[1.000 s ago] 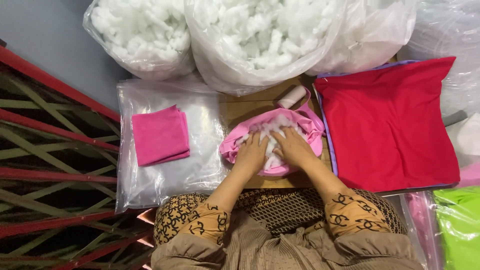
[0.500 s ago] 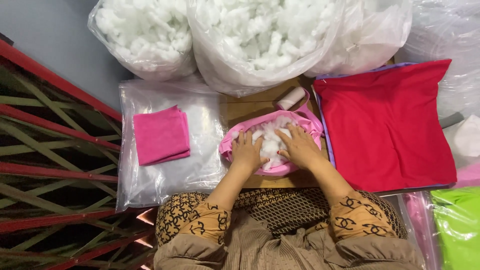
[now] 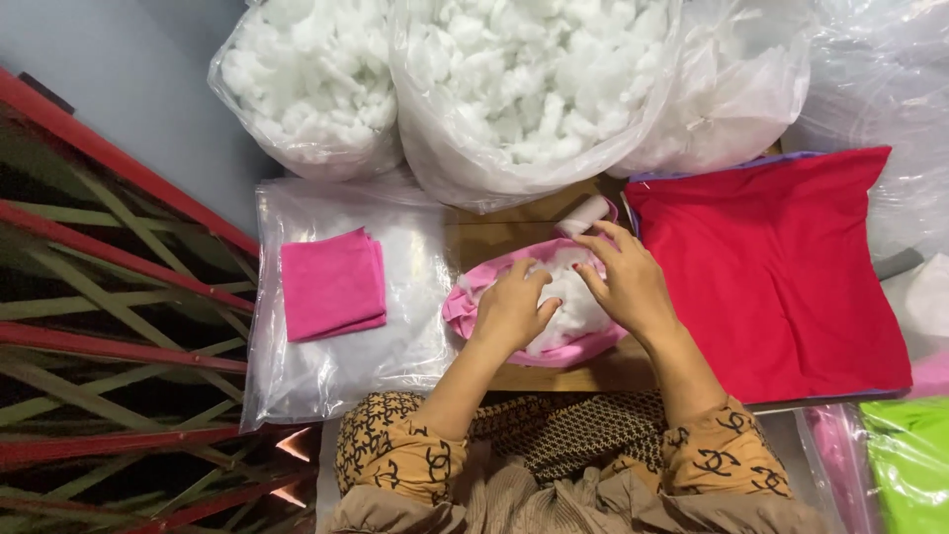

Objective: The person uses a lint roller on a pink fabric piece, then folds it and turns it inside out. They then stuff the fabric with white cotton from a nearby bag, pressing and arranging the filling by hand.

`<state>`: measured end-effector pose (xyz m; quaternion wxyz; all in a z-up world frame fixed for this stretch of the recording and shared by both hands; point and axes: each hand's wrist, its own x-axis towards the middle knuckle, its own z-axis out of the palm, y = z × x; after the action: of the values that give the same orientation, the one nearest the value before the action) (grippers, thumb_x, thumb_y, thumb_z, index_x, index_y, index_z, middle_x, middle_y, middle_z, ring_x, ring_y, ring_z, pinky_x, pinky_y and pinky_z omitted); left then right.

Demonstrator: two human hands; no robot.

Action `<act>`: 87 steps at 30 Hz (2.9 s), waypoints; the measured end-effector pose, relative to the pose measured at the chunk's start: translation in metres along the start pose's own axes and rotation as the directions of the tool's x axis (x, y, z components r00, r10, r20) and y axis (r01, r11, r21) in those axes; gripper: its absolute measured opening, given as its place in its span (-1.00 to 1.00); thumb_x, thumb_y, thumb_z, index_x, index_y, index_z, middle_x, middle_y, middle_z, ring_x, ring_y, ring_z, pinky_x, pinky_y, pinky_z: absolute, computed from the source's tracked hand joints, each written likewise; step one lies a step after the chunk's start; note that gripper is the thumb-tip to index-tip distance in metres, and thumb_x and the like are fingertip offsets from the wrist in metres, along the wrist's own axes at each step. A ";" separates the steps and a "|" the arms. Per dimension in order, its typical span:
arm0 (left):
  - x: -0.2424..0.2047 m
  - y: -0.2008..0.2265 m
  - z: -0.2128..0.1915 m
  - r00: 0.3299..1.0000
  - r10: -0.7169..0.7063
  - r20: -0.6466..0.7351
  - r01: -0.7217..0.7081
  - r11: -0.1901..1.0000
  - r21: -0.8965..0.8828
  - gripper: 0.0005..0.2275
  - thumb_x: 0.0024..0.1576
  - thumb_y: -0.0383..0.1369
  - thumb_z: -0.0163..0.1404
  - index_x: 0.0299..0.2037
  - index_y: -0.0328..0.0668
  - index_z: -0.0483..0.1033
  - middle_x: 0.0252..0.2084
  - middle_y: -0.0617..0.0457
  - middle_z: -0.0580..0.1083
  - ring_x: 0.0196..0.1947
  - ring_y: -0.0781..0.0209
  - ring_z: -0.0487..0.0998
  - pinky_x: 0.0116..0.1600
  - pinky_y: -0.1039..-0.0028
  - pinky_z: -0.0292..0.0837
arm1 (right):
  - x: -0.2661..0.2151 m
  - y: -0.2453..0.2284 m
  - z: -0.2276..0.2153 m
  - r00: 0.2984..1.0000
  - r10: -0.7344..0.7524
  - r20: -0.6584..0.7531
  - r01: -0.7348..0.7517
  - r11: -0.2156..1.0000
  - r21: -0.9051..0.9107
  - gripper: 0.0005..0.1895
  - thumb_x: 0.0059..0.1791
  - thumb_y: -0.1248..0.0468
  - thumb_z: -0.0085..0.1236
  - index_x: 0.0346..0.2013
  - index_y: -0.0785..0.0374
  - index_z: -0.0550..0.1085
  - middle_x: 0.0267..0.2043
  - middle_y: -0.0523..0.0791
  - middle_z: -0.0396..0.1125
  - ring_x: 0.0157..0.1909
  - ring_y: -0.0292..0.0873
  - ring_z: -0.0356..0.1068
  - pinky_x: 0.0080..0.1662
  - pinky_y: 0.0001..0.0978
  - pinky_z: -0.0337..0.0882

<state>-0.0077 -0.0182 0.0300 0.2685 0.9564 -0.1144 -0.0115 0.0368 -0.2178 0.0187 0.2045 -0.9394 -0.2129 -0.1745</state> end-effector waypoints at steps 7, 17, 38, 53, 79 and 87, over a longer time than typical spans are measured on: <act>0.051 0.024 -0.052 0.841 0.173 -0.513 -0.182 0.983 0.032 -0.75 0.08 -0.29 0.14 -0.05 -0.05 0.55 -0.02 -0.02 0.47 -0.04 -0.10 0.59 -0.03 0.24 0.55 | 0.063 -0.009 -0.030 0.957 -0.145 -0.251 0.159 0.986 0.039 -0.56 -0.05 0.20 0.28 0.14 -0.04 0.52 0.18 -0.08 0.34 0.22 0.04 0.37 0.19 -0.12 0.38; 0.224 0.005 -0.037 0.930 0.049 -0.363 -0.012 0.995 0.103 -0.48 0.04 -0.42 0.17 0.23 -0.23 0.30 0.04 -0.30 0.39 0.02 -0.36 0.54 0.01 -0.01 0.60 | 0.199 0.036 -0.012 0.994 0.109 -0.014 -0.110 0.978 -0.180 -0.28 -0.12 0.32 0.36 0.32 0.03 0.35 0.36 0.20 0.04 0.20 0.37 0.33 0.10 0.22 0.46; -0.004 0.016 -0.033 0.966 -0.218 0.138 0.149 0.032 -0.988 -0.48 0.28 -0.16 -0.07 0.44 0.00 0.12 0.31 -0.22 0.20 0.30 -0.14 0.31 0.20 0.16 0.44 | 0.037 -0.049 -0.061 0.854 0.468 0.229 -0.142 -0.214 0.966 -0.74 -0.09 0.54 0.16 -0.17 0.21 0.44 -0.27 -0.10 0.44 -0.22 -0.26 0.50 -0.21 -0.55 0.48; -0.005 -0.004 0.007 0.858 -0.138 0.494 0.483 -0.110 -0.869 -0.49 0.24 -0.02 -0.01 0.41 0.39 0.18 0.12 0.05 0.21 0.02 0.10 0.41 -0.08 0.40 0.59 | -0.006 -0.039 -0.011 0.908 -0.038 0.417 -0.277 0.691 0.667 -0.64 -0.18 0.52 0.04 -0.12 0.27 0.56 -0.07 0.05 0.48 0.01 0.07 0.43 0.09 -0.07 0.35; -0.003 -0.057 0.049 0.992 0.110 -0.057 -0.109 0.994 0.007 -0.59 0.01 -0.42 0.17 0.12 -0.05 0.48 0.10 -0.17 0.30 0.14 -0.30 0.48 0.23 0.09 0.46 | -0.016 -0.037 0.006 0.897 0.088 0.434 -0.071 0.996 -0.056 -0.25 -0.01 0.16 0.18 0.46 -0.03 0.16 0.42 0.21 0.03 0.33 0.36 0.21 0.19 0.18 0.40; 0.004 -0.075 0.070 0.921 0.255 -0.295 -0.188 0.953 0.237 -0.80 -0.03 -0.38 0.23 -0.29 0.02 0.44 -0.35 0.09 0.36 -0.26 0.05 0.53 -0.29 0.33 0.56 | -0.018 -0.018 0.013 0.918 0.152 0.367 -0.100 0.982 -0.158 -0.53 0.03 0.18 0.15 0.22 -0.15 0.30 0.10 -0.12 0.27 -0.06 0.05 0.54 -0.11 -0.08 0.61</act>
<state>0.0057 0.0073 -0.0682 0.1837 0.9486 -0.1774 0.1870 0.0167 -0.2030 0.0057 0.1059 -0.9788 -0.1749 0.0091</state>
